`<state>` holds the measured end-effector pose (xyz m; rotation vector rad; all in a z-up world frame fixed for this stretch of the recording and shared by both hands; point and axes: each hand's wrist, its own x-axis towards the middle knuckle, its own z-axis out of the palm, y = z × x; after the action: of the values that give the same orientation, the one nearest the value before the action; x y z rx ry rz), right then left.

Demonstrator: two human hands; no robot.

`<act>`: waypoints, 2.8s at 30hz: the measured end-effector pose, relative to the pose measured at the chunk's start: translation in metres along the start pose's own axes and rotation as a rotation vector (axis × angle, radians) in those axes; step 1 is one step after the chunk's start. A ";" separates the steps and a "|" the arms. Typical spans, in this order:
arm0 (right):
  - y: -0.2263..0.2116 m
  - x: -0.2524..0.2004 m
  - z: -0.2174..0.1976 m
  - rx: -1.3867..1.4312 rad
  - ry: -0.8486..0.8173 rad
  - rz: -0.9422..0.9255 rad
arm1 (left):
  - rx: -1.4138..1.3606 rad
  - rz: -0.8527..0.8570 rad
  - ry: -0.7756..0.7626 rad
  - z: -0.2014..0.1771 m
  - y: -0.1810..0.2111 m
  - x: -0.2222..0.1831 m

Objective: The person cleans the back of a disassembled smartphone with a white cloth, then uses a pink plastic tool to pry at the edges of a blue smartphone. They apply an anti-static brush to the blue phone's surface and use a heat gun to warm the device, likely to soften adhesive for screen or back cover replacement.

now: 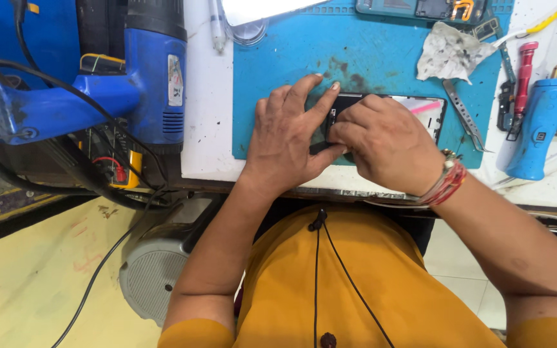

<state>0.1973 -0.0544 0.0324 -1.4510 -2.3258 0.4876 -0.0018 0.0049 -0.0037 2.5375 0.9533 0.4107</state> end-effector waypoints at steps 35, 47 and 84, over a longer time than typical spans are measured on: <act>0.009 -0.019 0.000 0.066 0.382 0.231 | 0.014 0.020 0.351 0.011 0.032 -0.044; -0.002 0.002 0.007 0.077 0.412 0.280 | -0.067 0.088 0.248 0.020 0.058 -0.027; 0.000 0.012 0.002 0.039 0.219 0.109 | -0.041 0.069 0.254 0.018 0.057 -0.023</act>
<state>0.1917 -0.0436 0.0316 -1.5356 -2.0655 0.3806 0.0209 -0.0551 0.0036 2.5272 0.9359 0.7802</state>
